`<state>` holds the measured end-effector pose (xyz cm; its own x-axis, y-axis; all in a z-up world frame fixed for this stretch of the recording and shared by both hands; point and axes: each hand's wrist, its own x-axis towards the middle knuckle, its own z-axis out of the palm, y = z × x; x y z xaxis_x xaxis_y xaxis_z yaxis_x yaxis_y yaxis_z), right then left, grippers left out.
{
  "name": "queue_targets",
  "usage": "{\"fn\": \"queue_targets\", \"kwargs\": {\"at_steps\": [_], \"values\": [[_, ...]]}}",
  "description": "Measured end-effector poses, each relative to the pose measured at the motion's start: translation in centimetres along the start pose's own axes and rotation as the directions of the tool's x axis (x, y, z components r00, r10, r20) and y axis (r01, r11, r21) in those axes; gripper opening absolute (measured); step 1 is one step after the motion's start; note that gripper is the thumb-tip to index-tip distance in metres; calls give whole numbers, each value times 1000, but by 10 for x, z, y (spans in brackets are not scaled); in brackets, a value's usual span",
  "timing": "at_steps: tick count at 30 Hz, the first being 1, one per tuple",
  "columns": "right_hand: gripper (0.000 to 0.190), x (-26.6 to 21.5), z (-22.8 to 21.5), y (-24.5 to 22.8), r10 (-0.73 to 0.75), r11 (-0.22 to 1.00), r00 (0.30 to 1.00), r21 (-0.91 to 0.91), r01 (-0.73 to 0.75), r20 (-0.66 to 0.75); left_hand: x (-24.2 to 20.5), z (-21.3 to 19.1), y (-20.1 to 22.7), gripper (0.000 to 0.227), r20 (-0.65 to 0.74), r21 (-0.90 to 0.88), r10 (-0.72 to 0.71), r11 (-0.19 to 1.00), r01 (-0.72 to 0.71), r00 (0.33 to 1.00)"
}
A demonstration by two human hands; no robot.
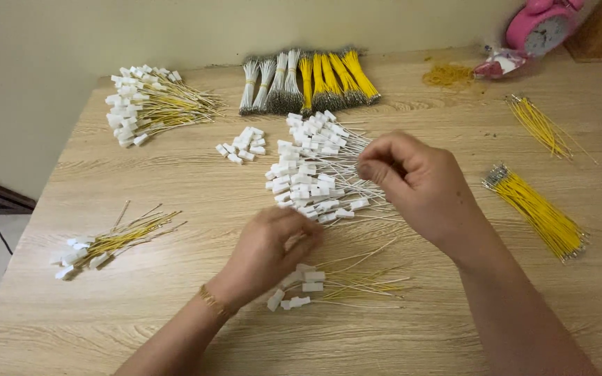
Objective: Insert thin yellow wires into white plastic connector housings to assemble wire harnesses.
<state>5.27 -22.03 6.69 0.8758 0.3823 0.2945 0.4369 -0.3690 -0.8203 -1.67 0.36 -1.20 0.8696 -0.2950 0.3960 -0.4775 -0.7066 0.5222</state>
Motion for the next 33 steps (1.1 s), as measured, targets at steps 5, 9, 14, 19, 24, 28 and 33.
{"fn": "queue_targets", "kwargs": {"at_steps": [5, 9, 14, 19, 24, 28, 33], "values": [[15, -1, -1, 1, 15, 1000, 999, 14, -14, -36, 13, 21, -9, 12, 44, 327, -66, 944, 48, 997], [13, 1, 1, 4, -65, 997, 998, 43, 65, 2, 14, 27, -2, 13, -87, 365, 64, 931, -28, 994], [9, -1, 3, -3, -53, 999, 998, 6, 53, 21, 44, 41, 16, 14, 118, 478, -86, 878, 19, 989], [11, -4, -1, -3, -65, 998, 998, 8, 65, 11, 53, 57, 7, 11, 194, 505, -81, 863, -29, 978], [10, -7, -3, -5, -36, 990, 999, -133, 40, 31, 47, 53, -3, 4, -73, 335, 43, 942, -16, 996], [13, -15, -9, -7, 33, 986, 999, -164, -27, 35, 43, 8, 12, 16, 93, -106, -249, 960, 258, 964], [10, -30, -2, 7, 31, 991, 998, -128, -24, 57, 20, 12, -2, 14, -94, -369, -360, 878, 304, 928]]}}
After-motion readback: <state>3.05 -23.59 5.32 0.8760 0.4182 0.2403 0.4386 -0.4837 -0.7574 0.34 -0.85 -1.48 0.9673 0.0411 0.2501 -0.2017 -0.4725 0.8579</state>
